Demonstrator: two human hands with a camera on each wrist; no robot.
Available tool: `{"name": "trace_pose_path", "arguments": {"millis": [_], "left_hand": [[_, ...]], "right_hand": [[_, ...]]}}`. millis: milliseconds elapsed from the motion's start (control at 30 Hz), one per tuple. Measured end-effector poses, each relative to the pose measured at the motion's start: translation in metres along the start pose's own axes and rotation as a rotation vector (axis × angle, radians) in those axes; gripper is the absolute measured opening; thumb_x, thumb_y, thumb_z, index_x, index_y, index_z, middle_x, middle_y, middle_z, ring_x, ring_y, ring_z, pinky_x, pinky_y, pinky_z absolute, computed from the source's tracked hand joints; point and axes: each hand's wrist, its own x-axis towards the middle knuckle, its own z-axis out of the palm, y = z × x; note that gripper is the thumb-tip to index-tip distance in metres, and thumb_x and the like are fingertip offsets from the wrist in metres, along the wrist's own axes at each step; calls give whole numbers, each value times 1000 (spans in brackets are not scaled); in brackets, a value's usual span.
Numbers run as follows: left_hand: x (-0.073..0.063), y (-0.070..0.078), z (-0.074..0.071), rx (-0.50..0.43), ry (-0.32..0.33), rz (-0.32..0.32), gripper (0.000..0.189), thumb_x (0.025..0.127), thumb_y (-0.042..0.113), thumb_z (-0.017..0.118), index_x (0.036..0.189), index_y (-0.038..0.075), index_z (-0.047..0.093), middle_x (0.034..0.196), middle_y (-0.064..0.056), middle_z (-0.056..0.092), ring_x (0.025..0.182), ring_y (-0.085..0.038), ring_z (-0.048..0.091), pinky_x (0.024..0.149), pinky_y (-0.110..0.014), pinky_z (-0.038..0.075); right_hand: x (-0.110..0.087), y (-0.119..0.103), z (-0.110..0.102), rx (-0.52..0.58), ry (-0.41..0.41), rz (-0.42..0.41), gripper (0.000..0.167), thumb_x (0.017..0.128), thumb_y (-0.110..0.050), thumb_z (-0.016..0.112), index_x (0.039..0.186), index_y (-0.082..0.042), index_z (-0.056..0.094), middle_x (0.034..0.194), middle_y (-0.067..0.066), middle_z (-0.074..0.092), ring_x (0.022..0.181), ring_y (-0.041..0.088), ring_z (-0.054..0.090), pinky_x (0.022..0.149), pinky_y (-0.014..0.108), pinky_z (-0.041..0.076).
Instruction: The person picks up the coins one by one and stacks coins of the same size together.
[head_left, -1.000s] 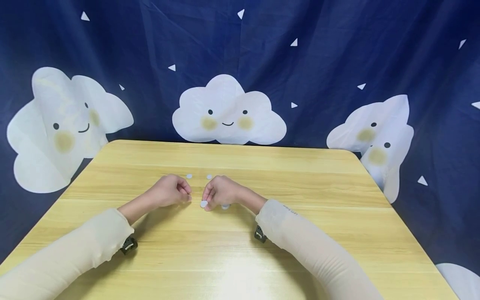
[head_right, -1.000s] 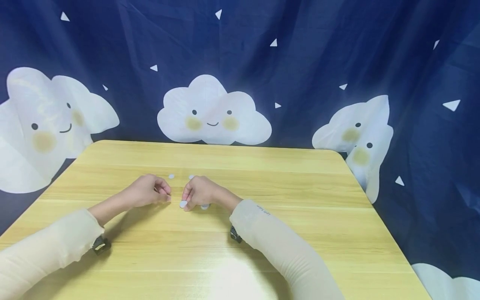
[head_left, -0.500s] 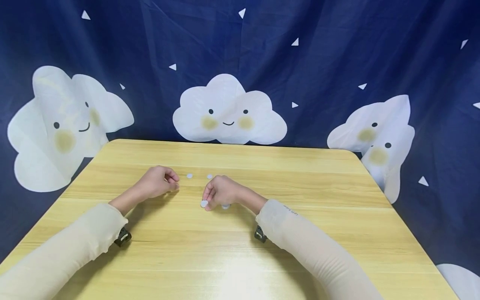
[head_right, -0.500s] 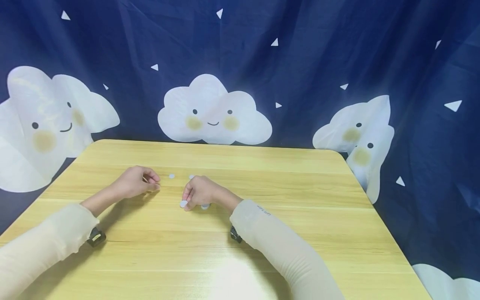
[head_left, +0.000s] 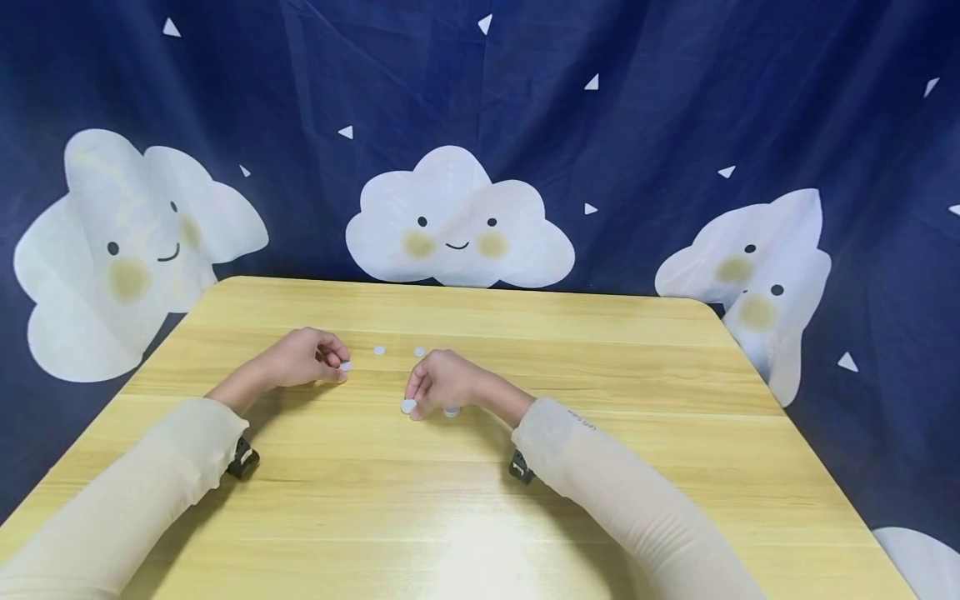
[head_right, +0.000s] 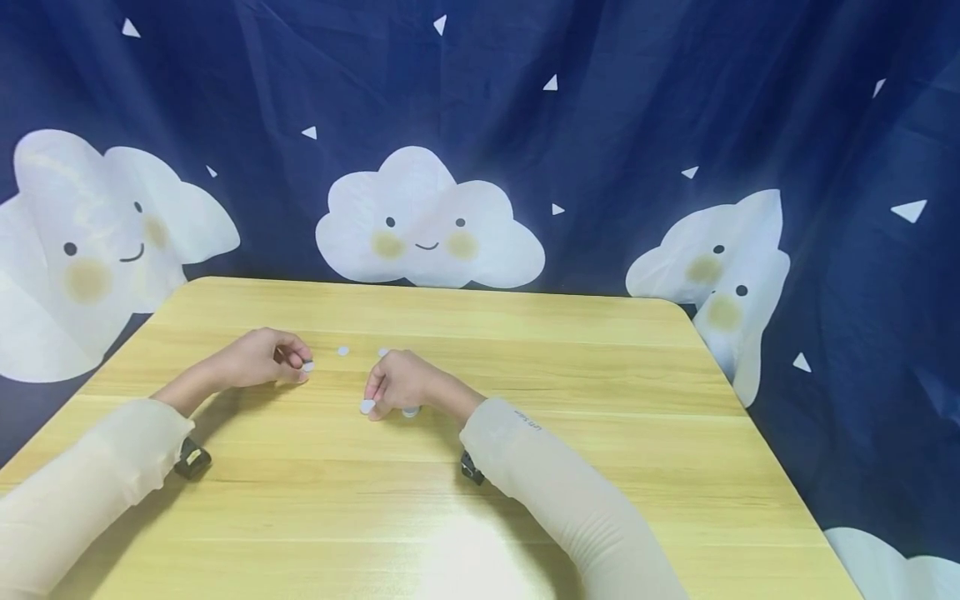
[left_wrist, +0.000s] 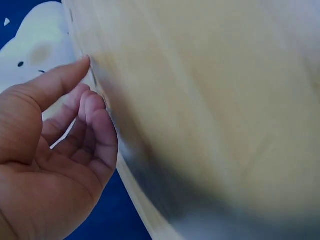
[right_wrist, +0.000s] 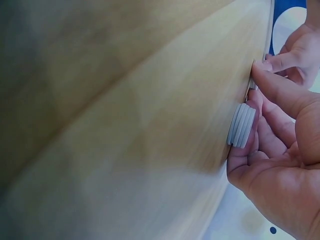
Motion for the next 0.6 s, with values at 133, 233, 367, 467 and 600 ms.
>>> {"name": "trace_pose_path", "arguments": {"millis": [133,233,367,467,600], "left_hand": [[4,-4,-2,9,-13,-14,30,88,17,82,110,0,69,95,-5,66,85,-20,58,69,-27,50],[7,-5,-3,10,-17,-19,29,89,18,81,109,1,71,95,-5,67,86,-20,58,71,-27,50],[10,-4,-4,3,-37,-28,24,89,17,81,105,1,72,93,-6,68,85,-19,58,71,-27,49],[12,-5,-4,-2,-55,-33,20,89,14,79,103,2,72,91,-5,69,83,-19,58,71,-27,49],[13,-2,-3,-12,-79,-26,18,89,12,79,102,1,73,90,-5,69,81,-17,58,71,-27,49]], "right_hand": [[0,1,-1,1,1,6,17,79,-9,89,88,-12,75,84,-3,72,82,11,66,78,22,53],[-1,0,-1,3,0,6,17,79,-9,89,88,-12,75,85,-3,72,83,11,66,78,22,53],[-1,0,-1,6,-1,6,17,79,-9,89,88,-12,75,84,-3,72,83,12,66,78,23,54],[-1,-1,-1,6,-2,7,18,79,-9,89,88,-12,75,84,-3,72,82,12,66,78,23,54],[-1,-1,-1,7,-3,5,18,79,-8,89,88,-12,75,84,-3,72,82,12,66,78,23,54]]}}
